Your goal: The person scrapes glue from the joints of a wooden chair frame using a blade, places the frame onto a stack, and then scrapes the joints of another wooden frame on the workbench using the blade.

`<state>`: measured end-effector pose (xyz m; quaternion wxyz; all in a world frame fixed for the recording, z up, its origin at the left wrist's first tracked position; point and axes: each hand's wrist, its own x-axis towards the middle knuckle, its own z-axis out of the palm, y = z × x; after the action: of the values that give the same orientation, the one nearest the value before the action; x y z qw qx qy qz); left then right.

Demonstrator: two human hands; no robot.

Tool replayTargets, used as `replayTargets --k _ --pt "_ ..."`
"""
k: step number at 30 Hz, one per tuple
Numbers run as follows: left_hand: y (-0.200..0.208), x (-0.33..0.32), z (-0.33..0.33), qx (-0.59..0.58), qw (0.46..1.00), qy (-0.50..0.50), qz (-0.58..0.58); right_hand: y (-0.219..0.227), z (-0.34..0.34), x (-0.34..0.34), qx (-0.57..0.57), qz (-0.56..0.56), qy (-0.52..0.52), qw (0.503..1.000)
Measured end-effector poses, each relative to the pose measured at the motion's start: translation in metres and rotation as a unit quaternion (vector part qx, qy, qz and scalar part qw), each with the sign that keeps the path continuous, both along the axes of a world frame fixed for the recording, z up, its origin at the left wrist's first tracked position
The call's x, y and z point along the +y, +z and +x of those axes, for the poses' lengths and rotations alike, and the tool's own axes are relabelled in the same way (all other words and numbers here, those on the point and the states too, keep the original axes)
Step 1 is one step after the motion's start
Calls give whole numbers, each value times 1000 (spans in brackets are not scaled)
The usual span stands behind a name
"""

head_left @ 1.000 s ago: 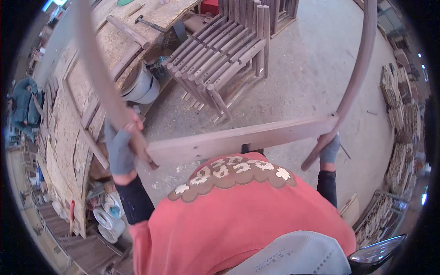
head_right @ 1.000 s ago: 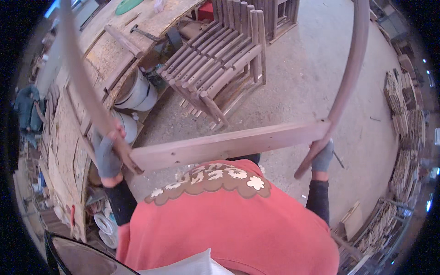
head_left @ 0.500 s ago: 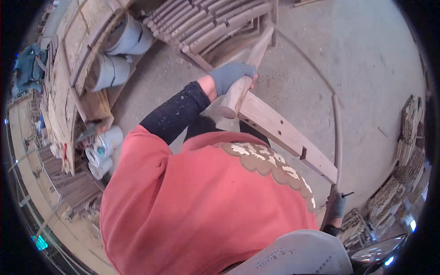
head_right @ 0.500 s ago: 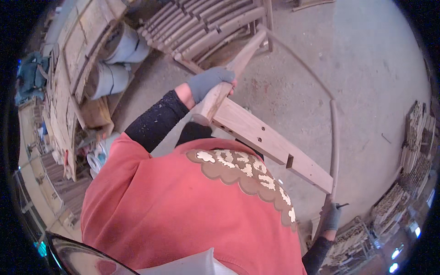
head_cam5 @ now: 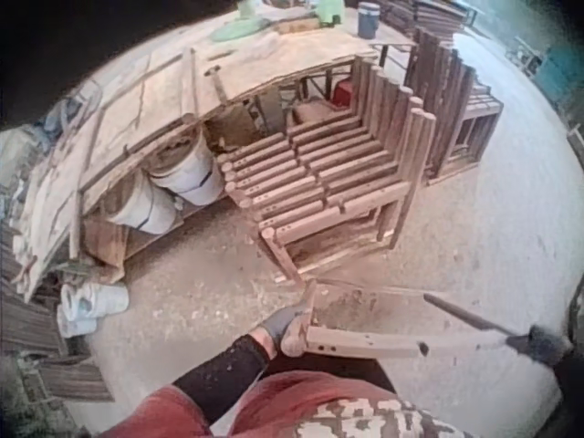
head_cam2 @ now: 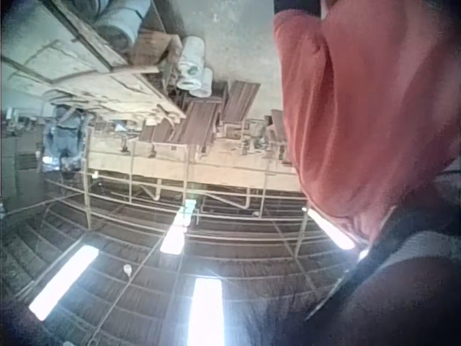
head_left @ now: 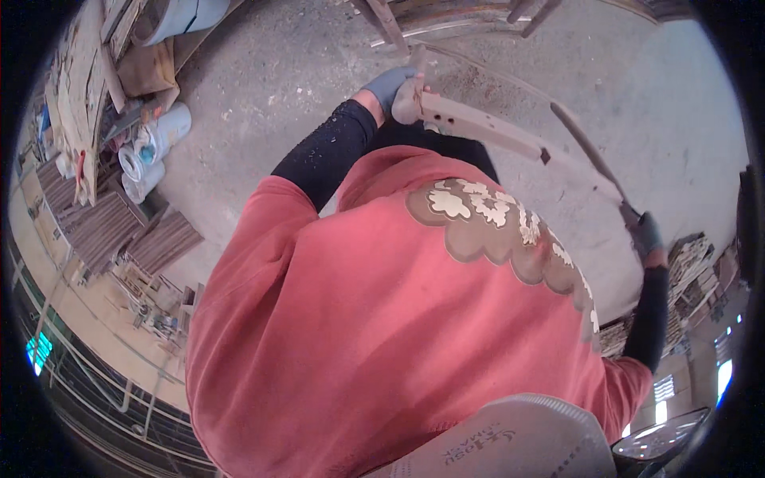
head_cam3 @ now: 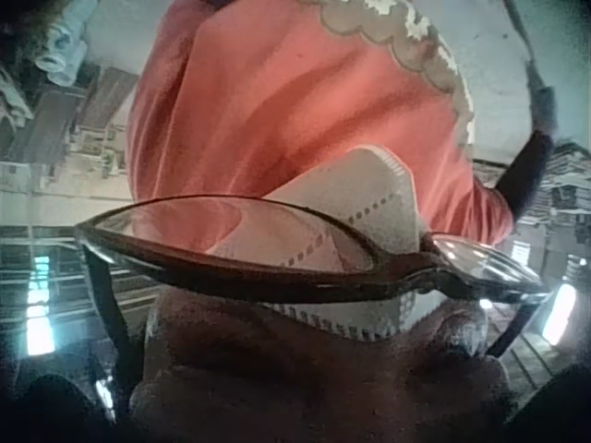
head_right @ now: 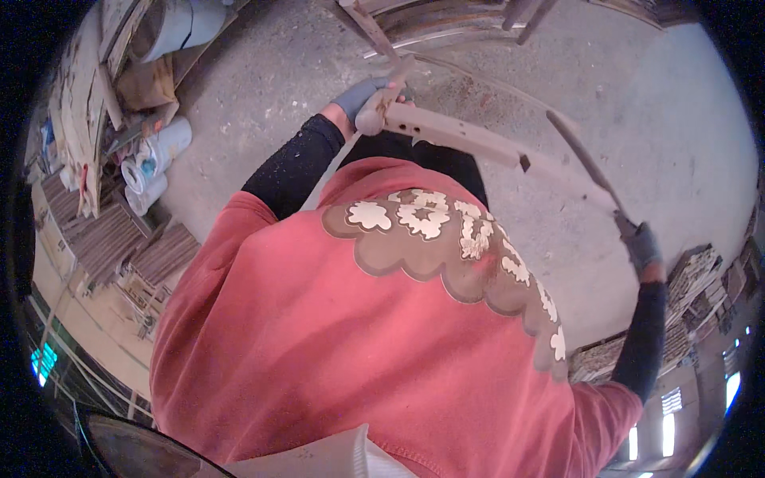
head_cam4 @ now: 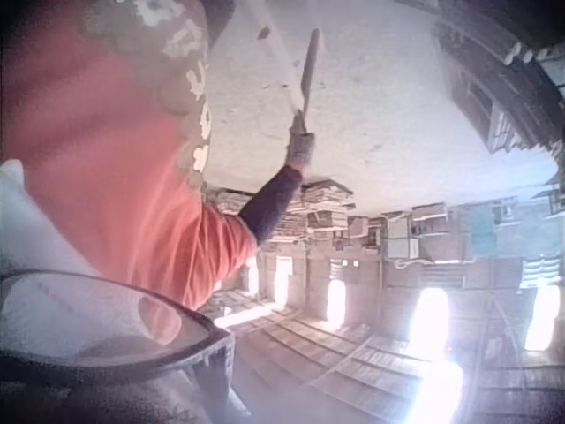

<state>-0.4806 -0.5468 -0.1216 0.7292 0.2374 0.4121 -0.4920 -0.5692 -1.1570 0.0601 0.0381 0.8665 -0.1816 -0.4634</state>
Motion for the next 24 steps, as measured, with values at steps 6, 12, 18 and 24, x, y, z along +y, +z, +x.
replayTargets --k 6,12,18,24 --pt "20 15 12 -78 978 130 147 -21 168 2 -29 11 239 971" --pt "-80 38 -15 -74 961 246 102 -53 280 79 -26 -2 294 956" --pt "-125 10 9 -1 928 348 136 -113 360 62 -2 24 375 927" --pt "-192 5 34 -41 917 341 204 -148 442 55 -54 33 506 860"
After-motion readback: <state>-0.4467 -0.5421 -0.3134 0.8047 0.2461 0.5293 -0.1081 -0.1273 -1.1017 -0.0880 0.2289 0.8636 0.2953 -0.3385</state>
